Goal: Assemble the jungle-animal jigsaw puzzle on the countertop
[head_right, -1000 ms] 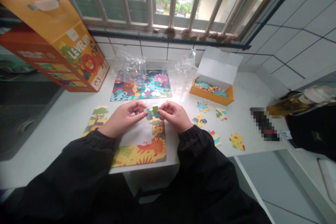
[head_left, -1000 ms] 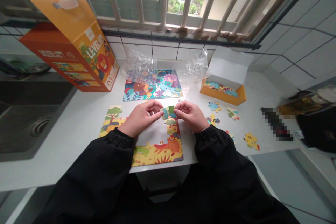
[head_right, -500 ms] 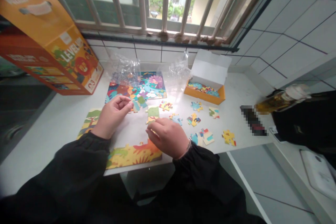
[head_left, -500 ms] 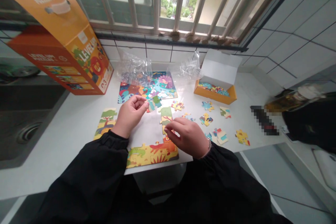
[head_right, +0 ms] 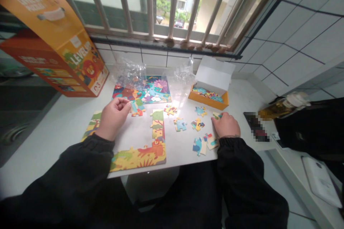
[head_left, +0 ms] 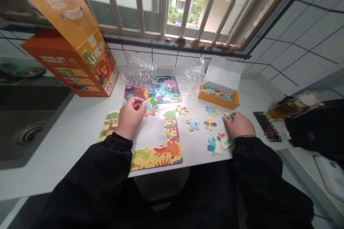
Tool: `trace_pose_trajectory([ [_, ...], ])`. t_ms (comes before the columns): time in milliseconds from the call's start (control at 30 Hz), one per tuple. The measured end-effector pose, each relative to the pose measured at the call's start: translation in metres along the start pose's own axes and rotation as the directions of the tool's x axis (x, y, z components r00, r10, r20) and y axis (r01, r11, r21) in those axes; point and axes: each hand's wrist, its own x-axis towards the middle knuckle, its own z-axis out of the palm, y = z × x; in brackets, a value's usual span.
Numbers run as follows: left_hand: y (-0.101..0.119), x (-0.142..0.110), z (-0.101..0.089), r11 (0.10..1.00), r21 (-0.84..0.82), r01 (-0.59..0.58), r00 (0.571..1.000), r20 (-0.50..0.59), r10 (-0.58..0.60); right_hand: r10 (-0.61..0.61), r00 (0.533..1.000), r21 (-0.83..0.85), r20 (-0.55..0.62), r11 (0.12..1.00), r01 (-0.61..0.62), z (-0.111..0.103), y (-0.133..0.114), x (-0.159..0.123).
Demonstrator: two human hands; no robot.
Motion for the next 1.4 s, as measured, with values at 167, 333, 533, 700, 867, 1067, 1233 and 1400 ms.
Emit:
trace_pose_trajectory([
  [167,0.002,0.002,-0.007,0.993,0.114,0.015,0.998,-0.07,-0.007,-0.005,0.999,0.062,-0.035,0.998,0.007,0.009,0.006,0.001],
  [333,0.002,0.001,-0.007,0.99,0.138,0.003,0.998,-0.061,0.006,-0.031,0.998,0.193,-0.049,0.98,0.04,0.008,0.016,-0.008],
  [533,0.001,-0.001,-0.002,1.0,-0.018,-0.007,0.999,0.049,0.008,-0.032,0.999,0.357,-0.035,0.933,0.043,0.003,0.023,-0.026],
  [700,0.004,-0.004,0.001,0.994,-0.104,-0.032,0.989,0.143,0.047,-0.049,0.997,0.43,-0.064,0.9,0.072,0.0,0.028,-0.041],
  [867,0.012,-0.009,0.0,0.995,-0.079,-0.059,0.979,0.188,0.073,-0.058,0.985,0.47,-0.163,0.873,0.129,-0.012,0.037,-0.068],
  [1067,0.018,-0.01,0.002,0.994,-0.073,-0.082,0.965,0.245,0.098,-0.169,0.948,0.616,-0.271,0.726,0.305,-0.014,0.034,-0.128],
  [1233,0.045,-0.021,0.0,0.983,0.07,-0.169,0.941,0.31,0.139,-0.285,0.906,0.673,-0.312,0.607,0.422,0.001,0.02,-0.161],
  [1400,0.08,-0.072,0.004,0.918,0.128,-0.374,0.826,0.497,0.267,-0.354,0.865,0.672,-0.355,0.547,0.499,0.004,0.002,-0.172],
])
